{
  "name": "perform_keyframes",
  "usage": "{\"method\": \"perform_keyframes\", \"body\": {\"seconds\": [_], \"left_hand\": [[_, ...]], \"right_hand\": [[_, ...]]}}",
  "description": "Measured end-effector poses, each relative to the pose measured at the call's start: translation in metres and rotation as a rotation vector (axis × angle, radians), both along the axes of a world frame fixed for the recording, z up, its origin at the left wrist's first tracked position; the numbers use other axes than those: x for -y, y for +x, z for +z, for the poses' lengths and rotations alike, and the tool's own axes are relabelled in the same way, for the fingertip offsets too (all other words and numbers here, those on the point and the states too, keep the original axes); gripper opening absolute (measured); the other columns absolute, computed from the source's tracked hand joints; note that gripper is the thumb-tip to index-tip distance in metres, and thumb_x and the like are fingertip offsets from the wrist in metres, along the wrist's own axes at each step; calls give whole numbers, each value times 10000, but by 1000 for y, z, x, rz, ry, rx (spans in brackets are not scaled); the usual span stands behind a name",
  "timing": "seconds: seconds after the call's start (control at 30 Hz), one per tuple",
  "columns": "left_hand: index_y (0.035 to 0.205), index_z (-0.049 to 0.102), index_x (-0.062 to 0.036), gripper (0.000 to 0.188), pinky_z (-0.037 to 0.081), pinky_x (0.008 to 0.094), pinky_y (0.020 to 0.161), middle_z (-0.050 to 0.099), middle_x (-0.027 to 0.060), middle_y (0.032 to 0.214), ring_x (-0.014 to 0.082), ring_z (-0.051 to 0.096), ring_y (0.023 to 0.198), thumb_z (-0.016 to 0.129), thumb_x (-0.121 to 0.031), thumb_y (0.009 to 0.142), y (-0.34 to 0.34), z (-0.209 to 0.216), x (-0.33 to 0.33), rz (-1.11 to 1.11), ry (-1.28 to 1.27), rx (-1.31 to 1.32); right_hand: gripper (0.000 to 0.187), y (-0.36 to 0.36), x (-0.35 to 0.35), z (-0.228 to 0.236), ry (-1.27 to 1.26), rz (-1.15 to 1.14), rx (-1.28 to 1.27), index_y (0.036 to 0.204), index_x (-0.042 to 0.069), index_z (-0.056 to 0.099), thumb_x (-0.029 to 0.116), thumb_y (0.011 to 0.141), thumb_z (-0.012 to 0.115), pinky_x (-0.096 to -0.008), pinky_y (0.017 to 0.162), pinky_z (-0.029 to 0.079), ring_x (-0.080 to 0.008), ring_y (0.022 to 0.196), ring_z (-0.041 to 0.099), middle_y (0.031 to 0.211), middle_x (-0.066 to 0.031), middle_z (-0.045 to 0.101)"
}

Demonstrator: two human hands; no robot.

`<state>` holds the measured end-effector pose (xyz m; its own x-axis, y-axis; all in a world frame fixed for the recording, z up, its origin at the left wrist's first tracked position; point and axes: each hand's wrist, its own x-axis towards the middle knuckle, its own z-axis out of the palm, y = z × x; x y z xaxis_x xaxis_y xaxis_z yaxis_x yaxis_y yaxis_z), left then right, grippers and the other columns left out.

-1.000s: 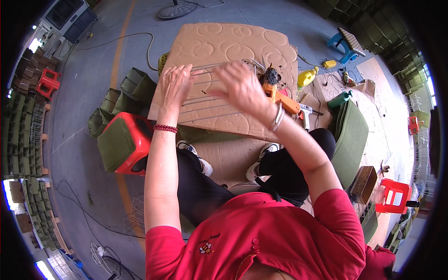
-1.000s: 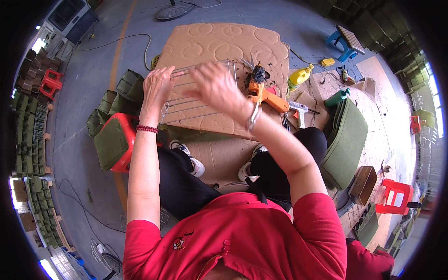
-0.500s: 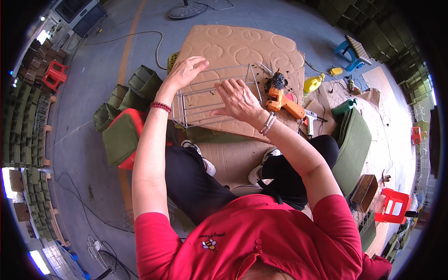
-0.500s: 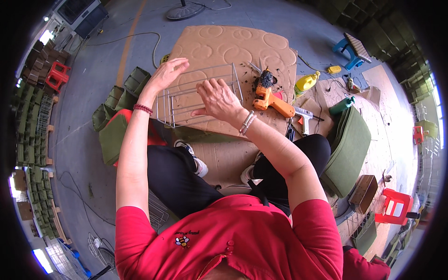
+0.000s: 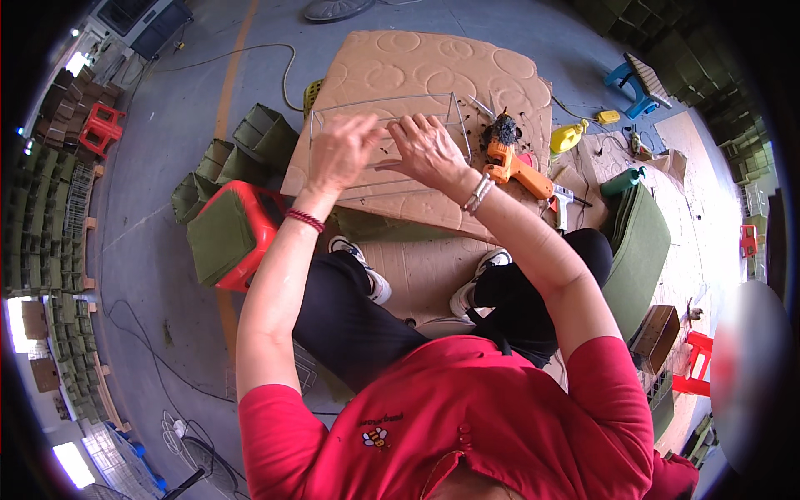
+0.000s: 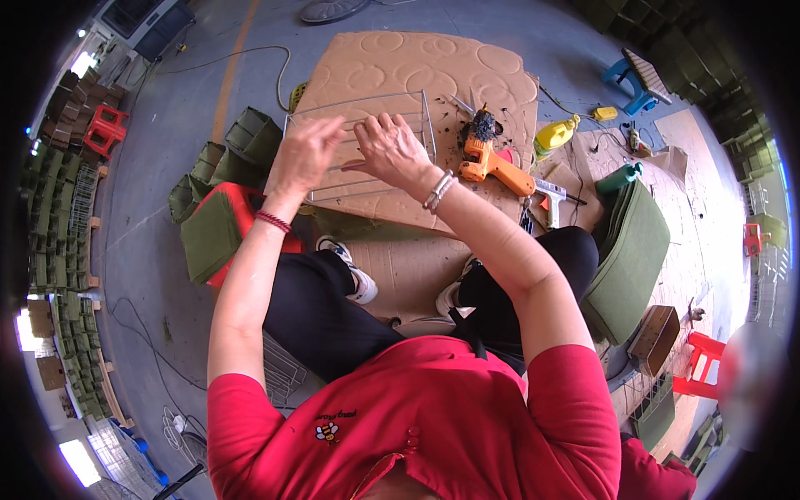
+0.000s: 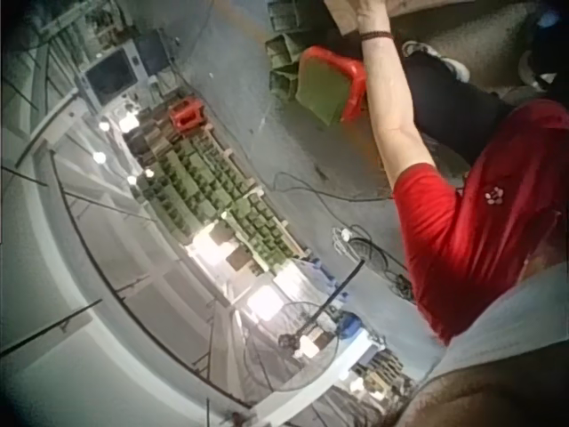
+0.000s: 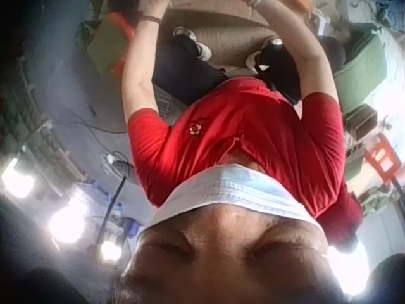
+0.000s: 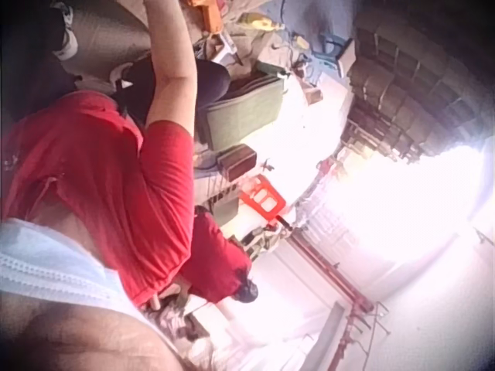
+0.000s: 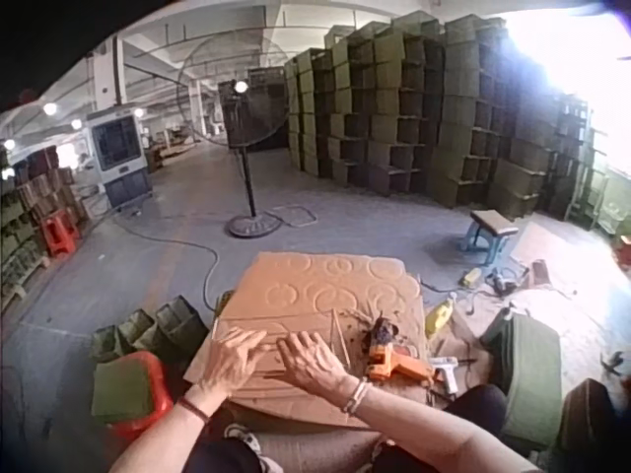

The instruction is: Assembling mesh and wire components using a hot glue gun in a manufacturing setting.

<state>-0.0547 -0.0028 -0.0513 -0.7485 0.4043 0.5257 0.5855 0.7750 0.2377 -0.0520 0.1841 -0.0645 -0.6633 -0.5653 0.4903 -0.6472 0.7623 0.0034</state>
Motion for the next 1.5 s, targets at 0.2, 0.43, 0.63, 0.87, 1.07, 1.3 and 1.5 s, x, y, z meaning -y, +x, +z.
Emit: {"method": "perform_keyframes", "body": {"seconds": [0.2,0.43,0.63,0.87,1.07,1.3,1.5], "left_hand": [[1245,528,-34,538,387,416,998,543,154,1242,283,490,1187,434,-468,941,8,22,21,88,-21,-121],[1395,362,-44,663,194,473,1121,323,127,1469,278,265,1376,362,-527,941,-16,-7,15,115,-200,92],[1408,339,-41,646,182,440,1130,324,133,1469,271,244,1386,320,-506,961,-26,-21,10,-2,-182,148],[1385,375,-17,675,197,432,1115,375,158,1432,304,295,1355,259,-531,964,-25,-27,4,16,-295,101],[1269,495,26,360,347,396,1026,505,166,1305,310,456,1222,419,-176,981,-9,4,14,-28,131,-159],[1173,568,39,309,417,390,947,601,156,1176,312,549,1094,421,-161,988,-17,10,28,156,146,-235],[1165,575,53,379,422,379,946,599,179,1166,308,557,1083,388,-237,1005,-21,-8,59,335,174,-142]], "right_hand": [[638,-37,1,59,114,-90,501,927,-15,607,611,844,509,-440,704,508,-339,821,654,810,-213,651],[542,-17,6,41,-232,63,-55,1098,-14,562,482,883,530,-423,899,422,-301,1001,587,1078,-166,605],[805,25,7,-17,23,-131,-8,1340,-37,390,577,833,511,-455,1088,263,-309,1309,353,1385,-192,407],[855,32,-5,-22,-259,40,6,1333,-19,388,575,758,603,-508,1089,254,-330,1299,380,1368,-202,424],[604,75,-150,48,-373,-103,-145,1272,11,463,266,766,672,-438,977,394,-300,1149,495,1234,-168,514],[336,220,-454,-124,-549,-1447,231,1119,18,535,202,844,591,-428,885,450,-348,1039,547,1075,-190,576],[448,315,-497,-255,-569,-1794,495,1113,-4,502,302,822,652,-440,915,444,-352,1116,514,1174,-215,534]]}}
